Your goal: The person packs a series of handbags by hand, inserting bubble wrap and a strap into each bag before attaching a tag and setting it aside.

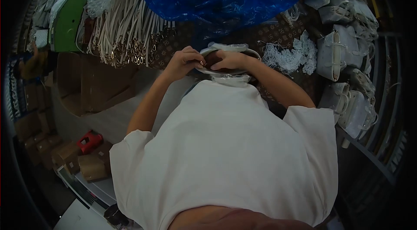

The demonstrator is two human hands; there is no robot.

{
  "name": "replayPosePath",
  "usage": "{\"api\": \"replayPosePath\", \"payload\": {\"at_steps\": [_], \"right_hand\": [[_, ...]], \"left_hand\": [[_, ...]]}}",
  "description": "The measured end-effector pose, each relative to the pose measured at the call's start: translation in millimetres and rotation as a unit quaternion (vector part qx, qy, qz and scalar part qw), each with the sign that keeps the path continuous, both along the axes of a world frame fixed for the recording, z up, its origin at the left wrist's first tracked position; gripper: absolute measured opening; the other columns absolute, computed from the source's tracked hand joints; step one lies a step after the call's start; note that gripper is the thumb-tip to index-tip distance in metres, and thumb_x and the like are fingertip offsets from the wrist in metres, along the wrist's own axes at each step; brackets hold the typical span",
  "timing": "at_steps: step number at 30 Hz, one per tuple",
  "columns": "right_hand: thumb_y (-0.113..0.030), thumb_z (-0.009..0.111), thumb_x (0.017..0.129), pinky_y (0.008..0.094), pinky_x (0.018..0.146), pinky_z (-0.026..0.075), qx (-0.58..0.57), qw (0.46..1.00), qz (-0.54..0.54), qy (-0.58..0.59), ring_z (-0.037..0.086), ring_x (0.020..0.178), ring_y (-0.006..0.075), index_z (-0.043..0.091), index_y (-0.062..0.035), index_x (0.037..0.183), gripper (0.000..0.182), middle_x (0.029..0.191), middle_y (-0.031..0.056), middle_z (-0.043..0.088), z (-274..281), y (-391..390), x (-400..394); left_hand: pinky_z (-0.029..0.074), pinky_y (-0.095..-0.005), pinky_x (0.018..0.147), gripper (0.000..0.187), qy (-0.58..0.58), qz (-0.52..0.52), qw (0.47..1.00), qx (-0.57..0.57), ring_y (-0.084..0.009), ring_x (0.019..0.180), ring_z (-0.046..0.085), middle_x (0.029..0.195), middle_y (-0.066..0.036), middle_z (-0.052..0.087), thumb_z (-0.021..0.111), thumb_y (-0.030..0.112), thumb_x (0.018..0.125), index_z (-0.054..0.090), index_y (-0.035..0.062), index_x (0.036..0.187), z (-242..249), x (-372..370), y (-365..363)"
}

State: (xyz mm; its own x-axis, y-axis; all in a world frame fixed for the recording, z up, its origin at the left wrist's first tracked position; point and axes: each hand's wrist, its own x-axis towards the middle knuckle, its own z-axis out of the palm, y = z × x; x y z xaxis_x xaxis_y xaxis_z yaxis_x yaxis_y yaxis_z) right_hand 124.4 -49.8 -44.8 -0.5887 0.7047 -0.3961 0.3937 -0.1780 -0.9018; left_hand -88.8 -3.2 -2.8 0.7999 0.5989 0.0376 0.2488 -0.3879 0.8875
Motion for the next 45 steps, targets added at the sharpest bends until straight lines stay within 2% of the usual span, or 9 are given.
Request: {"api": "replayPosePath", "payload": {"at_steps": [8, 16, 19, 26, 30, 32, 39, 42, 45], "right_hand": [[-0.038, 0.060, 0.082, 0.0277, 0.088, 0.040, -0.051, 0.993, -0.096, -0.042, 0.054, 0.100, 0.0190, 0.059, -0.0045, 0.109, 0.043, 0.110, 0.0102, 0.058, 30, -13, -14], [-0.031, 0.062, 0.078, 0.0334, 0.075, 0.048, 0.151, 0.966, -0.017, -0.207, 0.061, 0.082, 0.0253, 0.065, -0.0047, 0.093, 0.031, 0.087, 0.0132, 0.065, 29, -12, -14], [-0.029, 0.059, 0.079, 0.0363, 0.075, 0.049, 0.112, 0.925, -0.098, -0.349, 0.059, 0.094, 0.0277, 0.066, -0.0039, 0.093, 0.030, 0.097, 0.0130, 0.063, 40, -13, -3], [-0.016, 0.063, 0.069, 0.0366, 0.068, 0.050, 0.404, 0.821, -0.142, -0.376, 0.060, 0.077, 0.0302, 0.065, -0.0016, 0.076, 0.017, 0.083, 0.0165, 0.060, 60, -14, 21], [-0.012, 0.061, 0.068, 0.0376, 0.065, 0.050, 0.275, 0.848, -0.301, -0.338, 0.059, 0.083, 0.0278, 0.066, -0.0010, 0.078, 0.016, 0.083, 0.0158, 0.060, 39, -30, -19], [-0.012, 0.059, 0.069, 0.0394, 0.066, 0.047, 0.261, 0.888, -0.109, -0.363, 0.059, 0.085, 0.0277, 0.066, 0.0003, 0.081, 0.019, 0.087, 0.0145, 0.062, 46, -38, -36], [-0.016, 0.060, 0.070, 0.0381, 0.072, 0.041, 0.358, 0.770, -0.042, -0.526, 0.060, 0.087, 0.0309, 0.067, 0.0012, 0.087, 0.024, 0.097, 0.0179, 0.063, 26, -50, -7], [-0.025, 0.054, 0.080, 0.0390, 0.081, 0.042, 0.204, 0.915, 0.064, -0.343, 0.056, 0.102, 0.0292, 0.061, -0.0029, 0.105, 0.035, 0.108, 0.0158, 0.060, -21, -17, 25], [-0.032, 0.047, 0.085, 0.0349, 0.092, 0.040, 0.074, 0.962, 0.144, -0.219, 0.054, 0.106, 0.0277, 0.058, -0.0092, 0.113, 0.038, 0.116, 0.0104, 0.057, 7, 14, 40]], "left_hand": [[0.043, -0.0303, 0.073, 0.019, 0.004, -0.011, 0.993, 0.115, -0.0201, 0.078, 0.050, 0.082, -0.004, 0.063, 0.069, 0.003, 0.065, 0.065, 0.0075, 0.083, 8, -3, -8], [0.041, -0.0310, 0.070, 0.011, 0.083, -0.172, 0.952, 0.239, -0.0222, 0.079, 0.051, 0.079, -0.006, 0.059, 0.064, 0.011, 0.074, 0.057, 0.0043, 0.079, 25, -5, -19], [0.040, -0.0309, 0.069, 0.013, 0.104, -0.180, 0.940, 0.271, -0.0224, 0.078, 0.051, 0.077, -0.007, 0.058, 0.062, 0.015, 0.076, 0.055, 0.0049, 0.080, 19, -8, -25], [0.042, -0.0318, 0.066, 0.014, 0.075, -0.088, 0.966, 0.231, -0.0242, 0.072, 0.049, 0.076, -0.007, 0.057, 0.065, 0.011, 0.072, 0.055, 0.0048, 0.081, -7, 2, -40], [0.041, -0.0336, 0.060, 0.014, 0.024, -0.027, 0.984, 0.174, -0.0251, 0.067, 0.049, 0.074, -0.008, 0.055, 0.064, 0.007, 0.072, 0.053, 0.0039, 0.079, -15, 17, -46], [0.041, -0.0333, 0.060, 0.014, 0.021, -0.032, 0.985, 0.168, -0.0249, 0.067, 0.049, 0.074, -0.008, 0.056, 0.064, 0.007, 0.072, 0.053, 0.0040, 0.079, -16, 17, -45], [0.042, -0.0326, 0.061, 0.013, 0.020, -0.053, 0.988, 0.146, -0.0248, 0.069, 0.049, 0.073, -0.009, 0.057, 0.065, 0.008, 0.071, 0.054, 0.0035, 0.079, -9, 25, -42], [0.042, -0.0329, 0.062, 0.013, 0.016, -0.046, 0.987, 0.151, -0.0250, 0.069, 0.049, 0.073, -0.009, 0.057, 0.065, 0.008, 0.071, 0.055, 0.0030, 0.078, -11, 28, -39], [0.042, -0.0332, 0.064, 0.014, 0.020, -0.061, 0.987, 0.148, -0.0255, 0.070, 0.049, 0.073, -0.010, 0.057, 0.066, 0.008, 0.071, 0.055, 0.0026, 0.077, -5, 33, -40]]}}
